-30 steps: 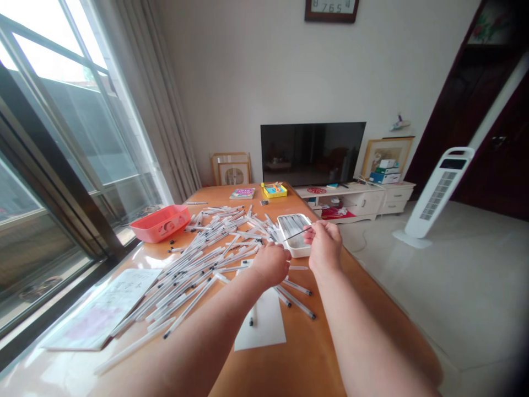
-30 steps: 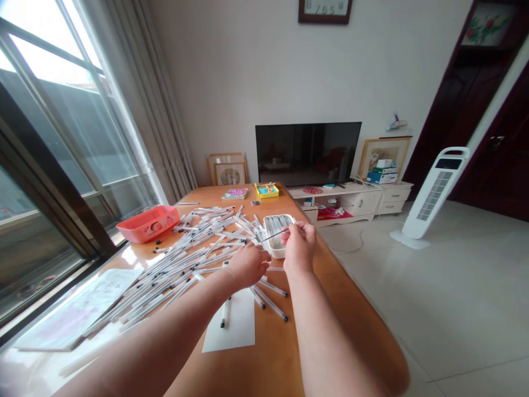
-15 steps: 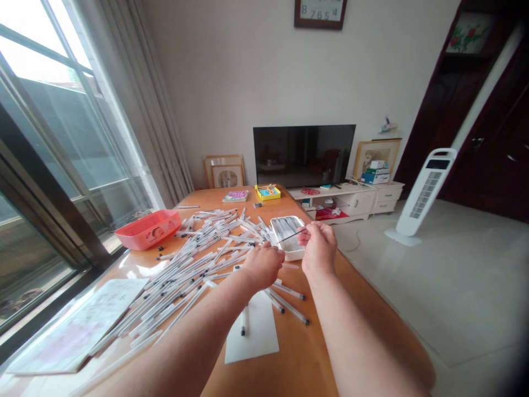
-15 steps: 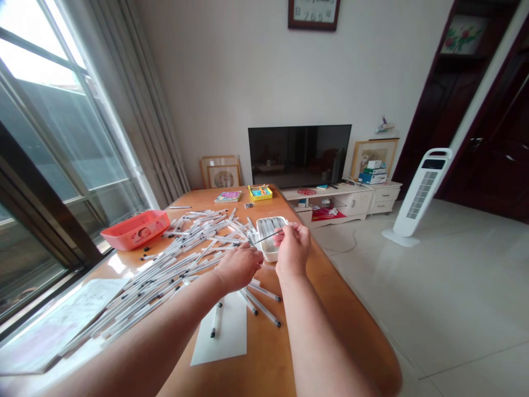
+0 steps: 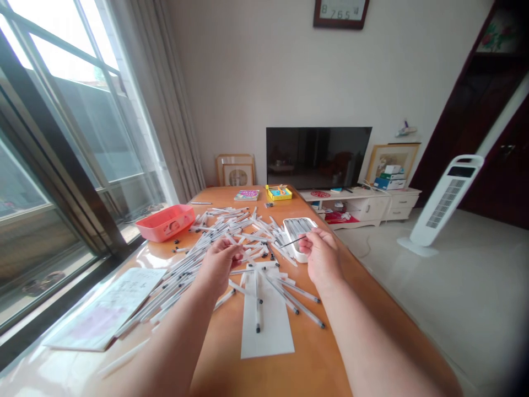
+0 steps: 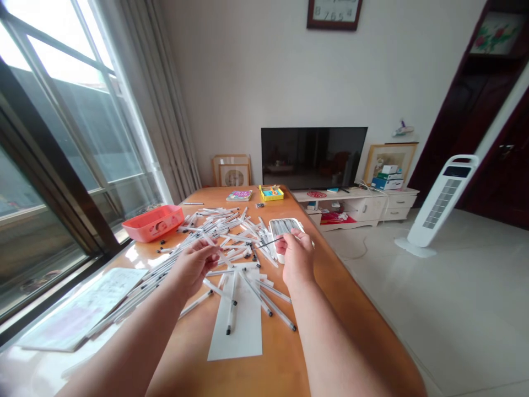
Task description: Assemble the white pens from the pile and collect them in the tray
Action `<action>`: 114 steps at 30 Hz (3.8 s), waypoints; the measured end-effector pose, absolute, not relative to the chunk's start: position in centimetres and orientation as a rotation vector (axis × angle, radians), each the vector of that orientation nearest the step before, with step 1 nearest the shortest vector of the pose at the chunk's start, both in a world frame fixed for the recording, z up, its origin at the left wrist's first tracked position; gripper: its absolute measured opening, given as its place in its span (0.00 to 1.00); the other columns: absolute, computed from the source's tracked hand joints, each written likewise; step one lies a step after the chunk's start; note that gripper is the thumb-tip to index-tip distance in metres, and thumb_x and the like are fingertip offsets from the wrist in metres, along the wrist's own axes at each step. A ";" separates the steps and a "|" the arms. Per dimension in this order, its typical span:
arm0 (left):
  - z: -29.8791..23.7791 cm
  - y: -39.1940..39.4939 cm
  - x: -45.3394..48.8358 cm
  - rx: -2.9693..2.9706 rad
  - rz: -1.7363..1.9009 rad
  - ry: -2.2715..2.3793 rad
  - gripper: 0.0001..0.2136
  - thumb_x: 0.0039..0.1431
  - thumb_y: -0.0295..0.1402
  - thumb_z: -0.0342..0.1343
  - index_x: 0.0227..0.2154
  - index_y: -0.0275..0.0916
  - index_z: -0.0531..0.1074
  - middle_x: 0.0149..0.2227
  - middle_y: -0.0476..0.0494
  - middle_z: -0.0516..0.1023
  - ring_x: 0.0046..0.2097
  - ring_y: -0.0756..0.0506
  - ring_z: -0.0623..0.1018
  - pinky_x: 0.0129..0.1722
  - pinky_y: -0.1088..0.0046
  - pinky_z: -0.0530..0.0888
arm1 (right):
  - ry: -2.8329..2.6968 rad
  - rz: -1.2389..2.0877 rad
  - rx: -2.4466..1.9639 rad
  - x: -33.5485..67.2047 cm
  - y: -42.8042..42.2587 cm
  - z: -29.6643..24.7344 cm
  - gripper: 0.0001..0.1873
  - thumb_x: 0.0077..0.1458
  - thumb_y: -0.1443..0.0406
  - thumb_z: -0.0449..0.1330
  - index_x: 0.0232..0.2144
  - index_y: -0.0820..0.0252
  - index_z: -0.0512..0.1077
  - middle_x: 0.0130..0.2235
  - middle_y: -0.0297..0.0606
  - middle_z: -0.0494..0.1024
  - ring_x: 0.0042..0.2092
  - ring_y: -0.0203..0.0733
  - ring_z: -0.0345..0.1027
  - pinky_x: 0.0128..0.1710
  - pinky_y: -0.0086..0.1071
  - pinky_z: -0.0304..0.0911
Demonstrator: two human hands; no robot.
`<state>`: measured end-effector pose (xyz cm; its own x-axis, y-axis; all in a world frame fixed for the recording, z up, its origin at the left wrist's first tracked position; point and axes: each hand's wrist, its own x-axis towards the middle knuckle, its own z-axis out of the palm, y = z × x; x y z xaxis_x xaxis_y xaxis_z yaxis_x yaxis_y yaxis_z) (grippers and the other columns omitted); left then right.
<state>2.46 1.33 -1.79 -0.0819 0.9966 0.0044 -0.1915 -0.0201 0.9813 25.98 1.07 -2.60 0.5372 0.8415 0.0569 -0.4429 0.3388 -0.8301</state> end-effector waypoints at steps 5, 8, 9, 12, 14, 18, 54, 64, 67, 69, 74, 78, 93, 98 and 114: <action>-3.0 0.8 2.3 0.524 1.399 0.930 0.04 0.56 0.22 0.59 0.33 0.33 0.71 0.29 0.41 0.77 0.30 0.51 0.79 0.32 0.78 0.79 | -0.648 0.926 -0.907 23.8 0.1 -3.1 0.18 0.47 0.61 0.66 0.40 0.57 0.66 0.30 0.35 0.80 0.28 0.37 0.75 0.25 0.26 0.70; -3.4 1.0 2.4 0.366 1.386 0.920 0.03 0.58 0.21 0.57 0.34 0.32 0.70 0.29 0.41 0.77 0.32 0.50 0.81 0.32 0.78 0.80 | -0.704 0.917 -0.918 23.0 -0.2 -3.2 0.18 0.50 0.60 0.66 0.41 0.57 0.65 0.32 0.36 0.81 0.30 0.39 0.77 0.28 0.28 0.72; -3.5 1.0 2.4 0.344 1.382 0.920 0.03 0.58 0.21 0.58 0.34 0.32 0.71 0.30 0.40 0.77 0.32 0.49 0.81 0.31 0.78 0.81 | -0.718 0.911 -0.913 22.9 -0.3 -3.3 0.18 0.51 0.60 0.66 0.41 0.57 0.65 0.33 0.36 0.81 0.31 0.39 0.77 0.29 0.29 0.72; -3.5 1.0 2.5 0.324 1.377 0.912 0.04 0.58 0.21 0.58 0.36 0.31 0.71 0.31 0.39 0.78 0.32 0.49 0.82 0.31 0.79 0.81 | -0.745 0.865 -0.901 22.8 -0.4 -3.3 0.17 0.53 0.60 0.66 0.42 0.57 0.65 0.34 0.36 0.81 0.31 0.39 0.78 0.30 0.30 0.73; -3.5 0.9 2.6 0.315 1.375 0.905 0.05 0.58 0.20 0.59 0.36 0.31 0.71 0.32 0.39 0.78 0.32 0.49 0.82 0.31 0.79 0.81 | -0.746 0.827 -0.910 22.9 -0.3 -3.4 0.17 0.53 0.59 0.66 0.42 0.57 0.65 0.34 0.36 0.81 0.31 0.39 0.77 0.30 0.30 0.73; -3.7 1.0 2.6 0.299 1.363 0.889 0.05 0.58 0.21 0.60 0.36 0.32 0.71 0.33 0.38 0.78 0.32 0.48 0.82 0.32 0.78 0.81 | -0.736 0.806 -0.914 22.9 -0.2 -3.4 0.17 0.53 0.59 0.66 0.41 0.57 0.66 0.34 0.37 0.81 0.31 0.40 0.78 0.30 0.31 0.73; -3.2 0.2 3.6 0.223 1.354 0.833 0.05 0.59 0.22 0.60 0.38 0.32 0.71 0.35 0.38 0.80 0.32 0.48 0.83 0.31 0.78 0.82 | -0.902 0.843 -0.907 21.0 -2.0 -2.6 0.16 0.56 0.53 0.64 0.40 0.56 0.70 0.38 0.40 0.82 0.38 0.44 0.79 0.36 0.36 0.75; -3.3 -0.4 4.6 0.248 1.332 0.772 0.05 0.59 0.21 0.60 0.37 0.32 0.72 0.36 0.37 0.81 0.36 0.46 0.84 0.35 0.76 0.82 | -1.150 0.882 -1.043 19.9 -2.0 -4.2 0.21 0.58 0.50 0.61 0.46 0.58 0.78 0.38 0.42 0.83 0.41 0.46 0.78 0.40 0.39 0.74; -3.2 -0.7 4.7 0.265 1.323 0.743 0.05 0.58 0.21 0.61 0.36 0.33 0.72 0.37 0.38 0.81 0.37 0.46 0.84 0.37 0.76 0.82 | -1.172 0.945 -1.024 19.8 -2.0 -4.3 0.21 0.59 0.51 0.62 0.47 0.58 0.77 0.40 0.41 0.82 0.41 0.45 0.78 0.41 0.38 0.73; -3.2 -0.8 4.7 0.279 1.311 0.721 0.06 0.57 0.22 0.62 0.36 0.33 0.72 0.37 0.38 0.81 0.38 0.46 0.84 0.38 0.76 0.82 | -1.156 0.975 -1.010 19.8 -1.9 -4.2 0.20 0.57 0.51 0.63 0.45 0.58 0.76 0.39 0.41 0.82 0.40 0.44 0.78 0.41 0.37 0.73; -3.7 -0.5 4.4 0.484 1.349 0.896 0.14 0.53 0.34 0.68 0.40 0.35 0.72 0.40 0.37 0.79 0.41 0.45 0.82 0.41 0.72 0.79 | -1.097 0.962 -1.027 20.8 -1.5 -3.8 0.18 0.56 0.53 0.65 0.42 0.60 0.76 0.35 0.40 0.82 0.37 0.42 0.77 0.39 0.35 0.71; -4.0 -0.3 3.5 1.131 1.610 1.388 0.19 0.55 0.42 0.65 0.45 0.38 0.71 0.48 0.38 0.78 0.49 0.43 0.78 0.50 0.62 0.73 | -1.132 0.924 -1.079 21.5 -1.6 -3.4 0.18 0.55 0.53 0.65 0.42 0.61 0.76 0.35 0.40 0.81 0.37 0.42 0.76 0.39 0.34 0.71; -3.0 -1.5 3.1 2.240 0.938 1.565 0.11 0.65 0.39 0.49 0.36 0.45 0.76 0.33 0.48 0.81 0.41 0.44 0.77 0.45 0.69 0.64 | -1.346 0.858 -1.245 22.4 -0.6 -4.9 0.21 0.58 0.53 0.59 0.49 0.58 0.74 0.34 0.38 0.80 0.30 0.39 0.72 0.26 0.29 0.63; -3.4 -0.9 2.6 2.086 0.984 1.644 0.10 0.64 0.39 0.50 0.37 0.45 0.76 0.30 0.50 0.79 0.35 0.46 0.76 0.38 0.72 0.65 | -1.663 0.508 -1.628 24.0 0.9 -6.8 0.12 0.57 0.61 0.57 0.37 0.56 0.78 0.27 0.35 0.78 0.28 0.40 0.68 0.29 0.30 0.58; -3.9 0.0 2.0 1.919 1.059 1.613 0.09 0.60 0.39 0.52 0.32 0.43 0.76 0.26 0.50 0.75 0.32 0.47 0.73 0.34 0.74 0.67 | -1.897 0.290 -2.023 22.9 1.0 -6.0 0.12 0.57 0.59 0.56 0.37 0.47 0.79 0.37 0.35 0.82 0.40 0.45 0.73 0.31 0.32 0.52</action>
